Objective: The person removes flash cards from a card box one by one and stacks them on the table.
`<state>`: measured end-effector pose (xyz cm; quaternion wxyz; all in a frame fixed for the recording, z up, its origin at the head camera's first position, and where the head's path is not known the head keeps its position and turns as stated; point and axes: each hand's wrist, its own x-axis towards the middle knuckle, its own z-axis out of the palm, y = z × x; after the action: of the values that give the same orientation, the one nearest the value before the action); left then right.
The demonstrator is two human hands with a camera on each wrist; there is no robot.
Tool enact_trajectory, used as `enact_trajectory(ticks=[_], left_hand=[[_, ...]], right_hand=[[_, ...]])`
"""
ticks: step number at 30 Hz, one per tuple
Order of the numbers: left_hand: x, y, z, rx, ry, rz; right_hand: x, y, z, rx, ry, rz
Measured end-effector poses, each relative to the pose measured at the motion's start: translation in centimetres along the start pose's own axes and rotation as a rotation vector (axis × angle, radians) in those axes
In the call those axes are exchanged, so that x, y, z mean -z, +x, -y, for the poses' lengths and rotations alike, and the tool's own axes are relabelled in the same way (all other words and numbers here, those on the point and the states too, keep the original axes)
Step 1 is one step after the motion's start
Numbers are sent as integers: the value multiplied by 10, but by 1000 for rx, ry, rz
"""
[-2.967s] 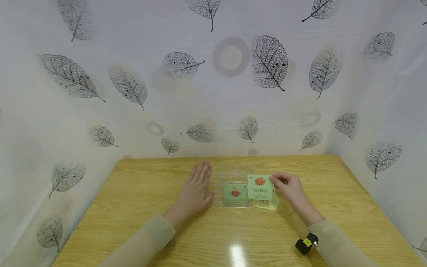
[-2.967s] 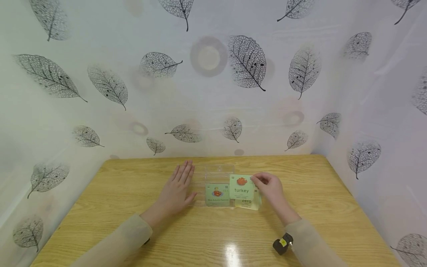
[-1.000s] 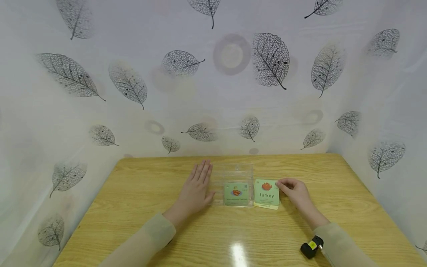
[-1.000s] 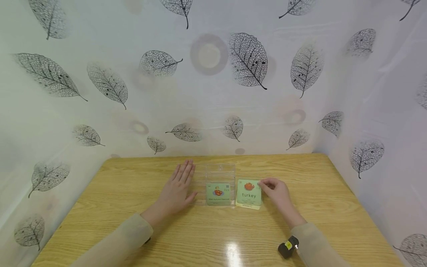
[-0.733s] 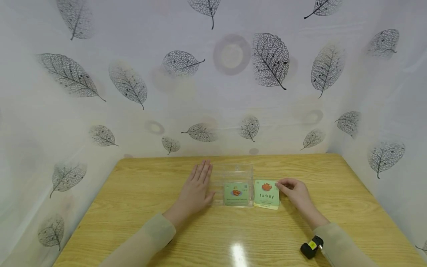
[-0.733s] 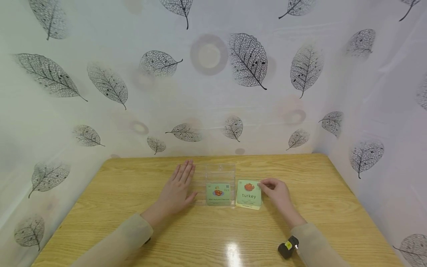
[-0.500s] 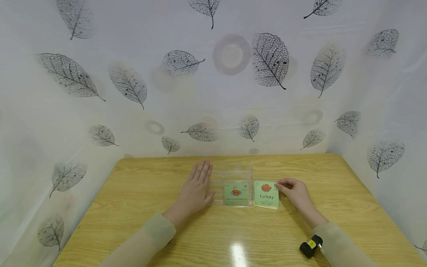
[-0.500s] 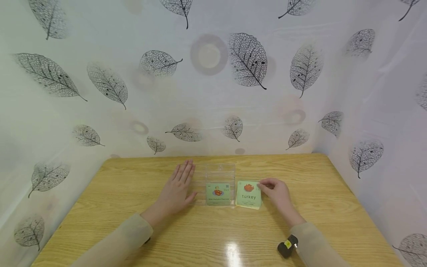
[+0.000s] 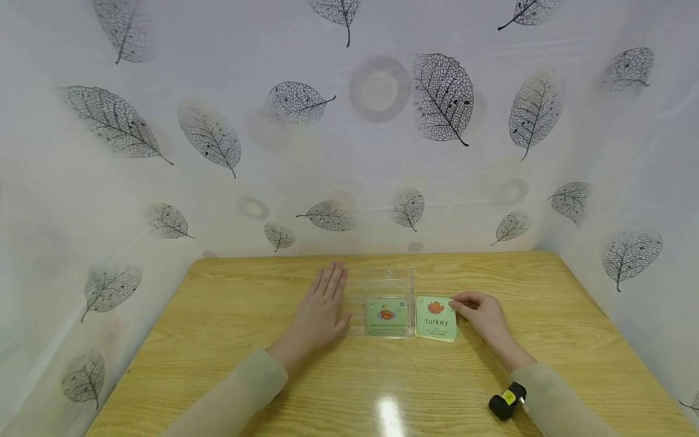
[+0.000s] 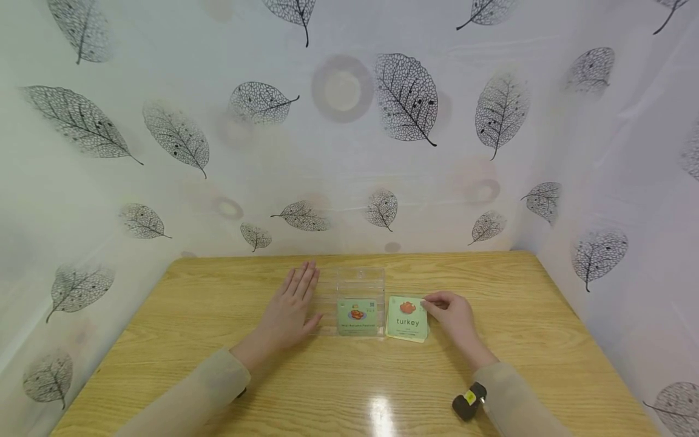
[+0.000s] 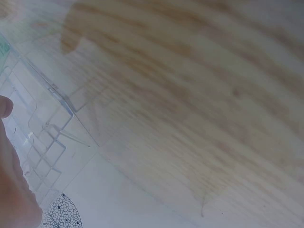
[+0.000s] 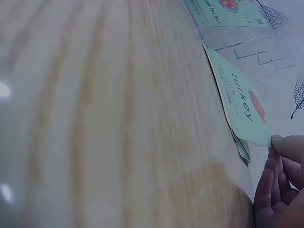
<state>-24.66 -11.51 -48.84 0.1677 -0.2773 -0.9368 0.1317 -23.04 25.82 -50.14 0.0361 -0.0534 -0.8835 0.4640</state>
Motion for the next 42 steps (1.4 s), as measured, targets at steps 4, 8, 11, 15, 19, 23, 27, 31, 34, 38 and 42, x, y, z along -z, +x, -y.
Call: enact_trajectory(ticks=[4,8,11,15,19,23,27,31,34,38,42], left_hand=[[1,0,0,4,-11,14],[2,0,0,6,-15,25],[3,0,-1,6,-15,28],[2,0,-1,7,-14,26],[2,0,-1,7,-17,24],[3,0,-1,7,-23,29],[3,0,-1,10,-27,41],[4,1,-1,11,-35,46],[5,1,-1,11,-43,49],[5,1,-1,11,-46,49],[5,0,-1,11,-57,38]], right_hand=[[0,1,0,4,-18,0],[-1,2,0,-5,-38,0],[-1,3,0,-14,-51,2],[-1,4,0,-19,-57,2],[0,4,1,-17,-51,0],[1,5,1,-20,-32,-2],[1,5,2,-27,-5,-1],[2,6,2,-41,13,-2],[2,5,3,-48,34,-3],[3,5,4,-54,63,-1],[2,5,5,-59,73,5]])
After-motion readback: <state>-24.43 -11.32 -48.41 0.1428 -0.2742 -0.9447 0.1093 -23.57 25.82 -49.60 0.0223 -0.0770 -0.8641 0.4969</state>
